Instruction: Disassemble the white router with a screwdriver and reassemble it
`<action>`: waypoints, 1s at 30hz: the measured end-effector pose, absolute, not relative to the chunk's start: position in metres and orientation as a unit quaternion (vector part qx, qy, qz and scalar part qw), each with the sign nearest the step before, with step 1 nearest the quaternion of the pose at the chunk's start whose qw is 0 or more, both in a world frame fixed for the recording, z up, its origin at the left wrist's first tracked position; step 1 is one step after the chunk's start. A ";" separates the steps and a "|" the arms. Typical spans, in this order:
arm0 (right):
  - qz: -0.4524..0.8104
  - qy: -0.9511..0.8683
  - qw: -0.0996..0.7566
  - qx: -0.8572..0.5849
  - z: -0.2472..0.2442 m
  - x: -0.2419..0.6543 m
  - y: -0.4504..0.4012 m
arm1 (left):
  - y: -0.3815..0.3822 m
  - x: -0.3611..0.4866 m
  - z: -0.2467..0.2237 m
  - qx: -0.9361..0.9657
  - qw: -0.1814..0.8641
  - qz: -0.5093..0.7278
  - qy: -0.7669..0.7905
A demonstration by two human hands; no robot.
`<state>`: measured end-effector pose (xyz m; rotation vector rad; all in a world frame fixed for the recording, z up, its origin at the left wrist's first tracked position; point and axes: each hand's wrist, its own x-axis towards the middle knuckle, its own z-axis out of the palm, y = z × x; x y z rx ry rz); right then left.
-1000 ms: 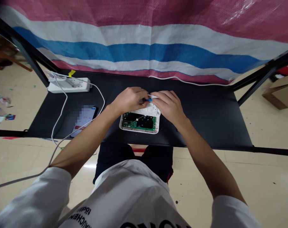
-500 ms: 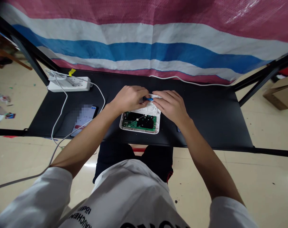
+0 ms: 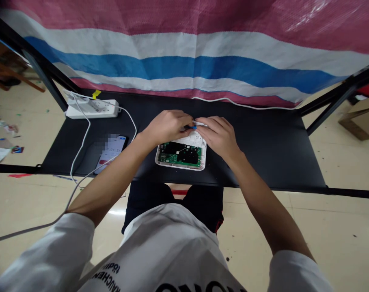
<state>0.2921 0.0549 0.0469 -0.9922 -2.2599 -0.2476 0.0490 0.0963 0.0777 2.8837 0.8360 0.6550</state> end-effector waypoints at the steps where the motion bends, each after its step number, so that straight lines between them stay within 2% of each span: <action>1: -0.090 -0.864 0.317 -0.381 0.050 0.293 0.053 | 0.095 0.048 0.079 0.938 0.027 0.218 0.267; 4: -0.062 -0.868 0.319 -0.375 0.059 0.296 0.043 | 0.088 0.041 0.082 0.935 -0.004 0.244 0.257; 6: -0.024 -0.856 0.357 -0.373 0.062 0.298 0.032 | 0.078 0.036 0.080 0.929 -0.027 0.266 0.257; 8: 0.034 -0.832 0.396 -0.387 0.063 0.300 0.020 | 0.065 0.031 0.075 0.924 -0.046 0.289 0.247; 10: 0.105 -0.812 0.399 -0.412 0.061 0.303 0.010 | 0.049 0.026 0.064 0.922 -0.055 0.310 0.227; 14: 0.214 -0.808 0.321 -0.445 0.051 0.307 -0.002 | 0.017 0.020 0.037 0.926 -0.013 0.301 0.228; 20: 0.233 -0.824 0.188 -0.481 0.036 0.301 -0.012 | -0.023 0.022 0.011 0.931 0.072 0.256 0.252; 30: 0.183 -0.850 0.137 -0.474 0.035 0.297 -0.013 | -0.035 0.014 0.024 0.928 0.116 0.221 0.278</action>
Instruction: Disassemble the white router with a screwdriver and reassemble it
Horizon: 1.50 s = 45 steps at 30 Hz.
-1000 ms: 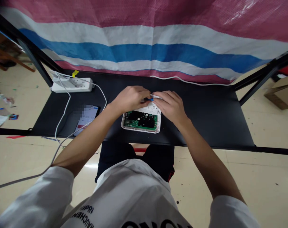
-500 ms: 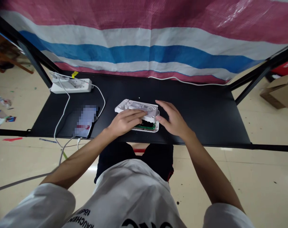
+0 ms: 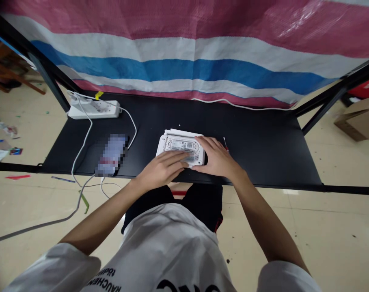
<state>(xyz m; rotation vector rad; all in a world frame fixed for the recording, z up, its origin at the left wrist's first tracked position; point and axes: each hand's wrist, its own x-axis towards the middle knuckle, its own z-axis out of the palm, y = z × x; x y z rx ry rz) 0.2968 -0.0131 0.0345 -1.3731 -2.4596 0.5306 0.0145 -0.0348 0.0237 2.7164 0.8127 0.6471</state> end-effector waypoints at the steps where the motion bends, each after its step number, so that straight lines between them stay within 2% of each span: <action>1: 0.178 -0.851 0.134 -0.476 0.035 0.296 -0.013 | -0.031 0.009 0.026 0.922 0.118 0.219 0.295; 6: 0.181 -0.847 0.147 -0.478 0.034 0.295 -0.015 | 0.002 -0.018 0.023 0.888 0.143 0.199 0.390; 11: 0.181 -0.851 0.156 -0.468 0.030 0.298 -0.018 | 0.018 -0.025 0.009 0.892 0.200 0.196 0.356; 20: 0.123 -0.846 0.084 -0.511 0.011 0.275 -0.035 | 0.011 -0.020 -0.004 0.894 0.177 0.187 0.366; 29: 0.116 -0.851 0.097 -0.503 0.009 0.273 -0.037 | 0.005 -0.016 0.003 0.892 0.151 0.162 0.395; 45: 0.121 -0.862 0.106 -0.480 0.011 0.274 -0.037 | -0.005 -0.011 0.003 0.881 0.125 0.190 0.414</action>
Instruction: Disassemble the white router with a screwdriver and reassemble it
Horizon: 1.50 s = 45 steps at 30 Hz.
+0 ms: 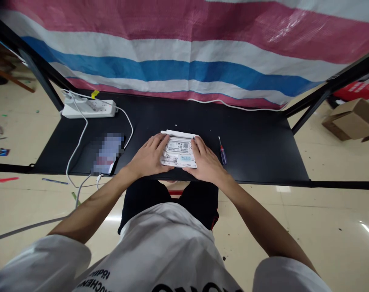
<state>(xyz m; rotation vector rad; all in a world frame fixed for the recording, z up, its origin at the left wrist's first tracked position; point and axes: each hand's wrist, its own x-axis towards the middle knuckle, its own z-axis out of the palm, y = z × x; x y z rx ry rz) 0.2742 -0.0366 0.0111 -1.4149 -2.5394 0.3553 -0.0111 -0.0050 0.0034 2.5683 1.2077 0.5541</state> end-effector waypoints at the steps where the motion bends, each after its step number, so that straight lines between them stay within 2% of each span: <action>1: 0.120 -0.864 0.106 -0.478 0.011 0.275 -0.036 | -0.007 -0.011 0.004 0.880 0.122 0.186 0.420; 8: 0.126 -0.860 0.107 -0.482 0.007 0.276 -0.037 | -0.010 -0.011 0.005 0.876 0.133 0.148 0.439; 15: 0.235 -0.828 0.125 -0.493 0.011 0.282 -0.038 | -0.011 -0.010 0.011 0.872 0.130 0.127 0.454; 18: 0.268 -0.788 0.209 -0.514 0.011 0.284 -0.043 | -0.012 -0.010 0.015 0.871 0.124 0.118 0.460; 21: 0.213 -0.740 0.328 -0.547 0.008 0.284 -0.047 | -0.012 -0.006 0.022 0.881 0.105 0.115 0.447; 24: 0.164 -0.703 0.378 -0.580 0.006 0.280 -0.044 | -0.009 0.009 0.025 0.897 0.083 0.126 0.415; 34: 0.155 -0.713 0.277 -0.625 0.008 0.253 -0.021 | -0.006 0.049 0.012 0.924 0.044 0.118 0.360; 45: 0.136 -0.731 0.282 -0.606 -0.005 0.253 -0.015 | -0.009 0.051 0.020 0.929 0.021 0.072 0.363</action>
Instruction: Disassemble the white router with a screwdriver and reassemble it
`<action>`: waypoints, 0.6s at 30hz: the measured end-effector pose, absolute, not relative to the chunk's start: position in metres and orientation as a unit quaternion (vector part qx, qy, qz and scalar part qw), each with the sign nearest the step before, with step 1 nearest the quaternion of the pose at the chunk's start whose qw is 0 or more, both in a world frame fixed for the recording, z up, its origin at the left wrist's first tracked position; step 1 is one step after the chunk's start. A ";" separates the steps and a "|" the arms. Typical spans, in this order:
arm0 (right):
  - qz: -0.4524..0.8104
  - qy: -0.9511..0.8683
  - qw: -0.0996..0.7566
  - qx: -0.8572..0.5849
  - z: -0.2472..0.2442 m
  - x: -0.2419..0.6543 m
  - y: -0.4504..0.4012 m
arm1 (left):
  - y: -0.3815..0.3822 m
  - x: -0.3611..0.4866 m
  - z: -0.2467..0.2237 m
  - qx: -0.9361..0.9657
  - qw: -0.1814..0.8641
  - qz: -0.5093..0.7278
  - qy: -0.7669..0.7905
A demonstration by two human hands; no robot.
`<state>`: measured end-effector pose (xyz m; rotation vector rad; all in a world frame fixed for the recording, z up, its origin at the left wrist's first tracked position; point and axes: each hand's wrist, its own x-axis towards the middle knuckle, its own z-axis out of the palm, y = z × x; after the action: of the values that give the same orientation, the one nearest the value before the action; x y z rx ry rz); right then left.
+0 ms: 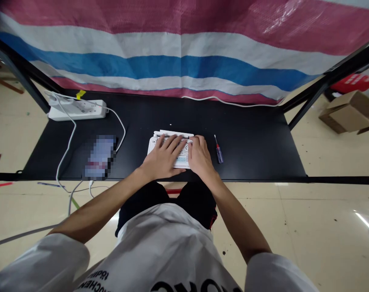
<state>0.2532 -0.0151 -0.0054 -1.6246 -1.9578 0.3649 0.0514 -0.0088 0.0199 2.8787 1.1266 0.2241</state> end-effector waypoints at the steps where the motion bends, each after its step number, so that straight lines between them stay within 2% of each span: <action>1: 0.137 -0.729 0.285 -0.608 -0.005 0.253 -0.015 | -0.009 0.051 0.020 0.929 0.021 0.073 0.363; 8: 0.156 -0.697 0.306 -0.629 -0.001 0.253 -0.020 | -0.007 0.050 0.017 0.925 0.028 0.093 0.368; 13: 0.148 -0.650 0.284 -0.689 0.000 0.254 -0.021 | -0.004 0.050 0.020 0.915 0.067 0.127 0.377; 15: 0.187 -0.629 0.305 -0.691 0.000 0.256 -0.019 | -0.004 0.049 0.022 0.909 0.083 0.145 0.383; 18: 0.332 -0.544 0.393 -0.663 0.000 0.258 -0.014 | -0.004 0.047 0.022 0.899 0.102 0.169 0.390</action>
<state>0.2576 -0.0139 -0.0005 -1.6820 -1.3803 0.8412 0.0474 -0.0041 0.0222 2.6549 1.1520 0.4977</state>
